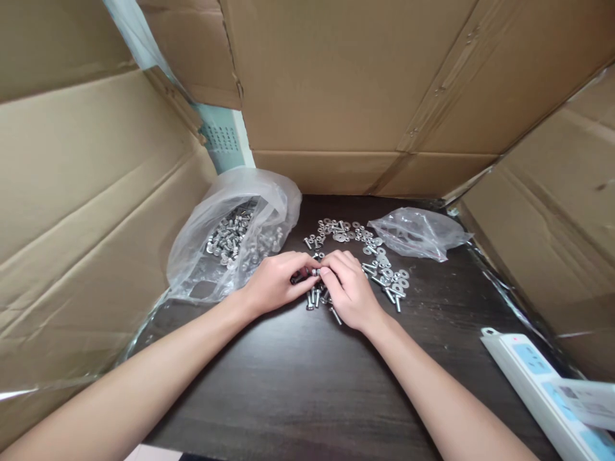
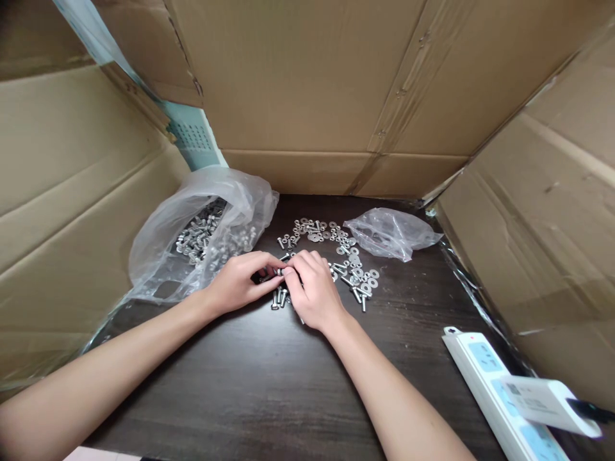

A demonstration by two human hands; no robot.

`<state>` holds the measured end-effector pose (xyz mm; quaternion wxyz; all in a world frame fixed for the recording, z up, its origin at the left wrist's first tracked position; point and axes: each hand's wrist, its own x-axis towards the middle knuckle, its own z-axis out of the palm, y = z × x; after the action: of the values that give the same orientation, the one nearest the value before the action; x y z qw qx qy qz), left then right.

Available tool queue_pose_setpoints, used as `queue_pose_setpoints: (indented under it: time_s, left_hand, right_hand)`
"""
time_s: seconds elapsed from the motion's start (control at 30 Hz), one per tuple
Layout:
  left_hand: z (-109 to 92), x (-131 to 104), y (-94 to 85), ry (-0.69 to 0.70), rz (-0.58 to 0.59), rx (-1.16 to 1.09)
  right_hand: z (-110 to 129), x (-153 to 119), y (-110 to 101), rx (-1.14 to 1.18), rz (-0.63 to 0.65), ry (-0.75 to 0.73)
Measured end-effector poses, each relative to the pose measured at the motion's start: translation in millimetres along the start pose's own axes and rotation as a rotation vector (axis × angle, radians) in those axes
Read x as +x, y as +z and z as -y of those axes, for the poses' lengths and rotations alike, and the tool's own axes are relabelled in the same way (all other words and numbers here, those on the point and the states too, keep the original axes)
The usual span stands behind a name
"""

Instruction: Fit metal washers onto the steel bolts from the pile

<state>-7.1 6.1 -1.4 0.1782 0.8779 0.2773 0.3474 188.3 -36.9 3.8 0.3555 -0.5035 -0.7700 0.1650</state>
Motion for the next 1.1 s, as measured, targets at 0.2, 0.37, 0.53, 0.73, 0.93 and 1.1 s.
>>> queue_pose_setpoints:
  time_s: [0.2,0.37,0.53,0.73,0.93,1.1]
  left_hand:
    - [1.6,-0.4,1.2,-0.002,-0.001,0.003]
    - [0.7,0.4,0.3,0.008,-0.003,-0.001]
    - [-0.6,0.9,-0.3,0.009,0.000,0.002]
    - [0.0,0.9,0.5,0.004,-0.001,0.002]
    - [0.3,0.7,0.5,0.006,0.003,0.004]
    - [0.0,0.8,0.4,-0.003,0.007,0.010]
  right_hand:
    - [-0.9,-0.4,-0.1,0.023,-0.005,0.010]
    - [-1.3,-0.1,0.7,0.014,-0.005,0.011]
    - [-1.5,-0.1,1.4,0.012,-0.006,0.004]
    - [-2.0,-0.2,1.6,0.004,-0.001,0.001]
    - [-1.3,-0.3,0.9,0.008,0.002,0.004]
    - [-1.0,-0.3,0.6,0.007,0.001,0.004]
